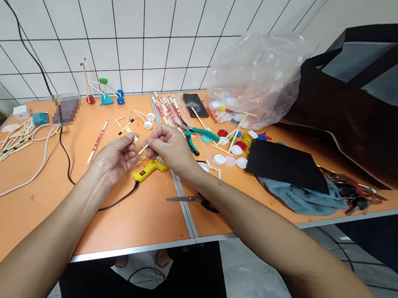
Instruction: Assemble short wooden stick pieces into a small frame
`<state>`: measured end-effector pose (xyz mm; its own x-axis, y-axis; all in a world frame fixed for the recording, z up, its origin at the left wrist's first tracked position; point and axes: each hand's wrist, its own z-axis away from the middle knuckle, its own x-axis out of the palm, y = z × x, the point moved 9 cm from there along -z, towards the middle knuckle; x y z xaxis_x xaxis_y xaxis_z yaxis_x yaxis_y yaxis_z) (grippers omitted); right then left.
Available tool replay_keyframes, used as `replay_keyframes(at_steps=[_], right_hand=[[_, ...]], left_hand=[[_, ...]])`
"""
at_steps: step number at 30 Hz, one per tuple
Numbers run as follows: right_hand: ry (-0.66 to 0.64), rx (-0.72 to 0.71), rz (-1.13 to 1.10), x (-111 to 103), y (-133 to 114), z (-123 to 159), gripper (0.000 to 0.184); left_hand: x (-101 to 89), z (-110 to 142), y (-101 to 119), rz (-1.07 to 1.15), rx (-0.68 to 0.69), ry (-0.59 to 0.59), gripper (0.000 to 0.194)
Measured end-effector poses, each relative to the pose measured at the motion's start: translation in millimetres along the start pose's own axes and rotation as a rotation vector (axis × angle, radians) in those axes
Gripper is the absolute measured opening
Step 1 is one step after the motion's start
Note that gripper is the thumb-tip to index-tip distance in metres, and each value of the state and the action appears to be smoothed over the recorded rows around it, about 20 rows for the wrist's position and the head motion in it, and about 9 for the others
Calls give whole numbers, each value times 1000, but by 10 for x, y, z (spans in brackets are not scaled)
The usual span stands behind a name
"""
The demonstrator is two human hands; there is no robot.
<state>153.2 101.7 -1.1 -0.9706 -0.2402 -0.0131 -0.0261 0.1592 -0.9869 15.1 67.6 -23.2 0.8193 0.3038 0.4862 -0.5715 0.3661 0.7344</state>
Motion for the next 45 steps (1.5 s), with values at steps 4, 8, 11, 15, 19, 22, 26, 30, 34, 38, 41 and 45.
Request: replay_keyframes(at_steps=[4,8,11,15,19,22,26,30,34,38,41,45], right_hand=[[-39,-14,-5,34,25,-20,27],[-108,-14,-49,99,63,-29,43],[-115,16,-68,116,80,-21,55],[-95,43,-69,107,74,-8,60],[-87,46,-49,107,67,1,56],[-64,42,-6,93,65,-2,46],[-39,62,96,24,33,-28,27],[-104,82,269,-55,-67,-46,18],[-185,114,415,-108,-154,-12,15],[-237,166,481,-117,-181,25,13],[-253,168,511,-121,-173,25,11],[-266,107,472,-108,-169,14,14]], left_hand=[[-10,-9,0,16,4,-4,31],[-31,-40,-3,23,41,-7,27],[-24,-48,-13,15,78,-11,27],[-4,-63,-48,7,116,-34,26],[8,-105,-74,30,156,-72,21],[7,-124,-90,28,170,-84,18],[61,-85,-92,-37,161,-141,16],[101,-52,-38,-116,154,-204,25],[38,-113,68,-247,192,-200,27],[-8,-186,84,-383,174,-236,31],[-7,-212,28,-473,130,-292,31],[-5,-224,-9,-520,121,-325,25]])
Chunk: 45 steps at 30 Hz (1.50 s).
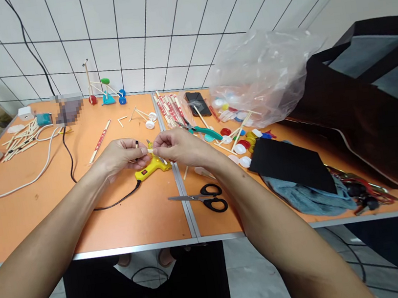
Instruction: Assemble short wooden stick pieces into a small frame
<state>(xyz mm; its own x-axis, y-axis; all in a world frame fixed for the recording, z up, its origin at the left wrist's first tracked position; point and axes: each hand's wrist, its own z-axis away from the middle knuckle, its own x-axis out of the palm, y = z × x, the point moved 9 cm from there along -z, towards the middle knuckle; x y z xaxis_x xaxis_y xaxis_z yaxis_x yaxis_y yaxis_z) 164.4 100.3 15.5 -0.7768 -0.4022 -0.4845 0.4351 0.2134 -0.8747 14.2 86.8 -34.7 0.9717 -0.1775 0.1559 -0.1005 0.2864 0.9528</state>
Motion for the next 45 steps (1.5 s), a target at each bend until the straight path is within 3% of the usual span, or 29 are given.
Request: replay_keyframes(at_steps=[8,13,15,19,25,35,40,45], right_hand=[[72,36,-336,-53,43,-32,12],[143,13,-495,-89,33,-14,33],[161,34,-514,-73,67,-23,32],[175,60,-490,-26,124,-62,18],[228,-42,-378,-66,73,-69,16],[175,-178,-159,15,-2,-99,8],[184,-192,-47,16,-12,-87,11],[220,-162,-108,-41,24,-93,5]], left_hand=[[-95,44,25,127,3,154,21],[-116,72,43,256,4,242,16],[-116,85,57,294,7,261,17],[-101,108,76,325,-3,276,19],[-50,116,61,339,-12,262,22],[4,81,-4,306,-27,189,22],[19,99,114,107,115,157,19],[-3,121,196,18,178,176,21]])
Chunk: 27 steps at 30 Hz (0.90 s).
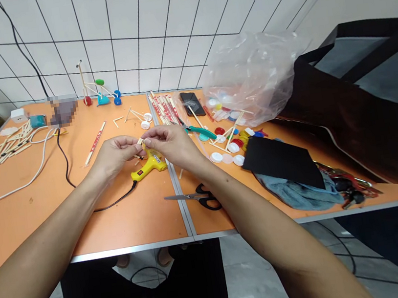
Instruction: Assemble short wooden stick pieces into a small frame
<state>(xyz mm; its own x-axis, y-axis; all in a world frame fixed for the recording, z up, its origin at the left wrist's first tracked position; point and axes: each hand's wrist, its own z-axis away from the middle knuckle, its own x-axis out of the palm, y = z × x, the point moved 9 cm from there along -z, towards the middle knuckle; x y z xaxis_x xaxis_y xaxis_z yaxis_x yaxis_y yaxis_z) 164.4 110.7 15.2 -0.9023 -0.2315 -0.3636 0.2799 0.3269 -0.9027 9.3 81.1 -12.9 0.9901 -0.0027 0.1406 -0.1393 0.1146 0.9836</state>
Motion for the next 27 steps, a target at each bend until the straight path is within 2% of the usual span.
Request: replay_keyframes(at_steps=[5,8,11,16,19,23,27], right_hand=[[38,166,-235,-3,111,-7,17],[48,184,-249,23,124,-6,16],[58,113,-180,19,79,-3,11],[89,-95,34,-13,-83,20,6],[85,-119,49,8,-95,26,7],[83,-148,68,29,-121,32,19],[68,-156,124,48,-141,40,25]], left_hand=[[-84,-19,14,13,10,60,16],[-60,-18,29,-6,36,47,14],[-22,-11,62,-13,82,31,15],[44,3,107,-18,139,-13,12],[70,19,114,-28,147,-30,12],[65,24,114,-45,165,-33,11],[36,4,112,-60,189,-25,29]])
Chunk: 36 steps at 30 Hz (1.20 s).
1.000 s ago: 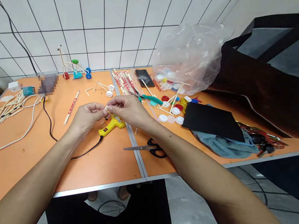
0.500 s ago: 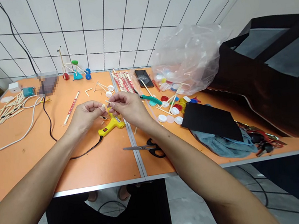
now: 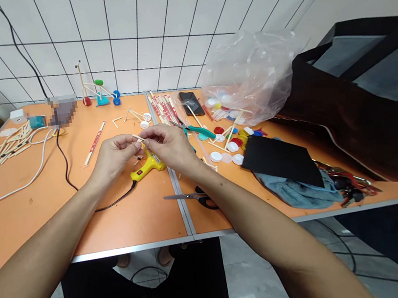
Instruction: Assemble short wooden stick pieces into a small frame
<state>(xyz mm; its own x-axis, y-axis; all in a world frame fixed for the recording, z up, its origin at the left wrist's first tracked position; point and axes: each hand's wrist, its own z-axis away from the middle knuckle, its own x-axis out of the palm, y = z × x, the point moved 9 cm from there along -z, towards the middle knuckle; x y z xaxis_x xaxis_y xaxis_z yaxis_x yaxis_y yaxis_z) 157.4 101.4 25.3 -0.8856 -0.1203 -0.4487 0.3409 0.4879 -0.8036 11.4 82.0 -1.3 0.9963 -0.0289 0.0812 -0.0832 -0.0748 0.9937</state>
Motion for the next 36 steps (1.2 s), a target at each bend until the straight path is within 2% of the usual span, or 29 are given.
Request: replay_keyframes(at_steps=[4,11,15,18,20,26,33,36], right_hand=[[0,-52,79,6,-58,19,23],[22,-161,218,26,-181,65,22],[18,-115,138,32,-127,59,23],[14,-51,38,35,-42,52,30],[14,-26,10,42,-11,49,29],[37,-47,65,19,-83,40,14],[54,43,48,-18,14,20,17],[77,59,11,-33,50,16,17]], left_hand=[[-4,-5,14,-47,19,-4,44],[-58,16,-3,-61,12,87,41],[-89,-3,-70,25,-39,116,36],[-134,-15,-92,77,-64,152,36],[-147,-17,-97,102,-75,163,38],[-71,-30,-130,150,-75,78,37],[27,-45,-184,205,-112,-39,20],[51,-33,-178,216,-127,-58,19]])
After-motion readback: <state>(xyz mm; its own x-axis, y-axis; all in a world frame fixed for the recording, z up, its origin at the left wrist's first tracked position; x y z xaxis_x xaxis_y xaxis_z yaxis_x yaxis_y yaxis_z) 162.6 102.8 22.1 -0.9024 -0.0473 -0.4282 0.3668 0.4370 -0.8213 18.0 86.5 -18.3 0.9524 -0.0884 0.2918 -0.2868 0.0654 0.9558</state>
